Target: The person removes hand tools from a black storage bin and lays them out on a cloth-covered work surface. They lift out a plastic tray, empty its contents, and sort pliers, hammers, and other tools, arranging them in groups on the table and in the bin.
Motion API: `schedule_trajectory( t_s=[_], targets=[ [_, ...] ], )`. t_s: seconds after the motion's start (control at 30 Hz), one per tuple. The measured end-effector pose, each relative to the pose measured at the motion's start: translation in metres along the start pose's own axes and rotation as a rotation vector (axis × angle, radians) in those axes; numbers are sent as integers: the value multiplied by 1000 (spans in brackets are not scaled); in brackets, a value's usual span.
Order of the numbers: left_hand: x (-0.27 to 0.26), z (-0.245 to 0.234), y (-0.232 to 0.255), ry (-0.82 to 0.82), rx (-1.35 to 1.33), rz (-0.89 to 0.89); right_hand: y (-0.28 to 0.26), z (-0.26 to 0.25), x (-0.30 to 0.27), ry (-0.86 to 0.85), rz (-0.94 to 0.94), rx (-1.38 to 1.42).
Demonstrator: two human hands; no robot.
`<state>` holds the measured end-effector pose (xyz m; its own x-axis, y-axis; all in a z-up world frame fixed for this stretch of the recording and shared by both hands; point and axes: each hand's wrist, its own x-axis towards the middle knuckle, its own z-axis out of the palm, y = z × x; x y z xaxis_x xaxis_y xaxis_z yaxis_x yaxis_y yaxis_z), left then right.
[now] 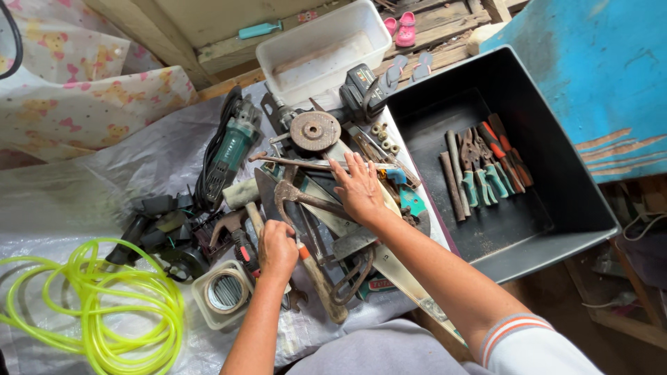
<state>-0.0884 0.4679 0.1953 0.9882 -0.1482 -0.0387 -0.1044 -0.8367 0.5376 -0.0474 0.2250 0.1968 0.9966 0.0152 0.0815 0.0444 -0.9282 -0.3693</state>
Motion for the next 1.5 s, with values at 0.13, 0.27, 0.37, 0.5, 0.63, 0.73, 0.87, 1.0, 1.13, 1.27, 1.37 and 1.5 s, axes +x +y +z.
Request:
schedule_trajectory(
  t_s=[0.13,0.27,0.37,0.5,0.63,0.73,0.87,1.0,1.13,1.27,1.37,1.5],
  targets=[
    [6,-8,19,108,-21,52,0,-8,-12,45,41,53],
    [10,-12,44,178,-41,127,-7,-14,-28,90,30,28],
    [11,-9,57,180,34,243,-8,-19,-41,99,34,17],
    [12,5,70,86,78,271,-4,-24,-56,153,74,67],
    [9,24,82,30,80,339,9,-27,-71,198,118,100],
    [7,37,96,-12,94,373,25,-30,-81,207,157,88],
    [7,52,116,-42,76,398,48,-32,-95,229,232,70],
    [8,66,139,-66,85,452,73,-32,-105,259,295,86],
    [11,84,168,-114,77,490,103,-33,-114,301,367,89],
    [17,108,203,-223,88,506,142,-33,-128,362,445,157],
    [19,127,228,-287,57,554,176,-30,-142,407,519,195],
    [22,158,260,-263,57,713,223,-16,-167,377,655,211]
  ],
)
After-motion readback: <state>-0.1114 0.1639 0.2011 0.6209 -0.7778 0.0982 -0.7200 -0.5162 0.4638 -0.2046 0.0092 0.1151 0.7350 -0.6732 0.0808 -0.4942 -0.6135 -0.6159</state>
